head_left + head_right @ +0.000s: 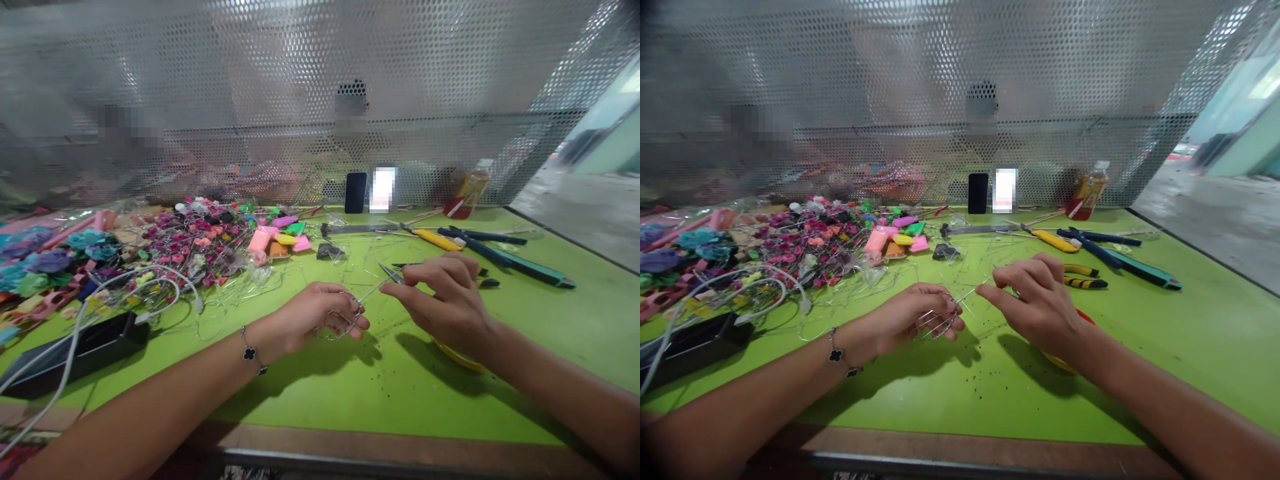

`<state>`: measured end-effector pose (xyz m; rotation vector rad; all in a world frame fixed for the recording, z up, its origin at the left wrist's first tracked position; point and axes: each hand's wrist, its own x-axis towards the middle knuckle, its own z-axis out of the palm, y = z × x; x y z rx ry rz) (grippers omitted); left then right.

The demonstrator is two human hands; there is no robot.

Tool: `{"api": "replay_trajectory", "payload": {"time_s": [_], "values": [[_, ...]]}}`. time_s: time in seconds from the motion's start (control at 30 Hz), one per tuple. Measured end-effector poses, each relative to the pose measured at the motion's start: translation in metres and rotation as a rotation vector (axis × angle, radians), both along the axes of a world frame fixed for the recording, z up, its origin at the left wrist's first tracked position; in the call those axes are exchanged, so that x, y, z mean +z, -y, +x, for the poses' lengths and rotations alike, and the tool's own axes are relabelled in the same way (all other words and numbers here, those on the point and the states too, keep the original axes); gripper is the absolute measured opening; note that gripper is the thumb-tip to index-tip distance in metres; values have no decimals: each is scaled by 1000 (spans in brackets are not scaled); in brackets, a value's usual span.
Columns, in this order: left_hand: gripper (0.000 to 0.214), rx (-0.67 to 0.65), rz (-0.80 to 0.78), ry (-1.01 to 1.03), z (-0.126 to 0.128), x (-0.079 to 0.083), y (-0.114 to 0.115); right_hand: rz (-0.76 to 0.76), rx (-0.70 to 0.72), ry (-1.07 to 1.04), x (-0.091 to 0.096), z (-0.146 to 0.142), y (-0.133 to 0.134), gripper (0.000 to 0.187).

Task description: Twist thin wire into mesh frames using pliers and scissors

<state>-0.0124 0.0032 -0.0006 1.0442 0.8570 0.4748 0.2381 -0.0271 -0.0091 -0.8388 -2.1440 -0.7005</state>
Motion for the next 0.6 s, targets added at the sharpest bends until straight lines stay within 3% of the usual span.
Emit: {"api": "replay_trajectory", "payload": {"time_s": [0.2, 0.6], "values": [[13, -33, 92, -52, 2, 5, 5, -116, 10, 42, 5, -2, -2, 21], [11, 87, 276, -102, 6, -3, 5, -302, 45, -46, -6, -3, -9, 16]]}}
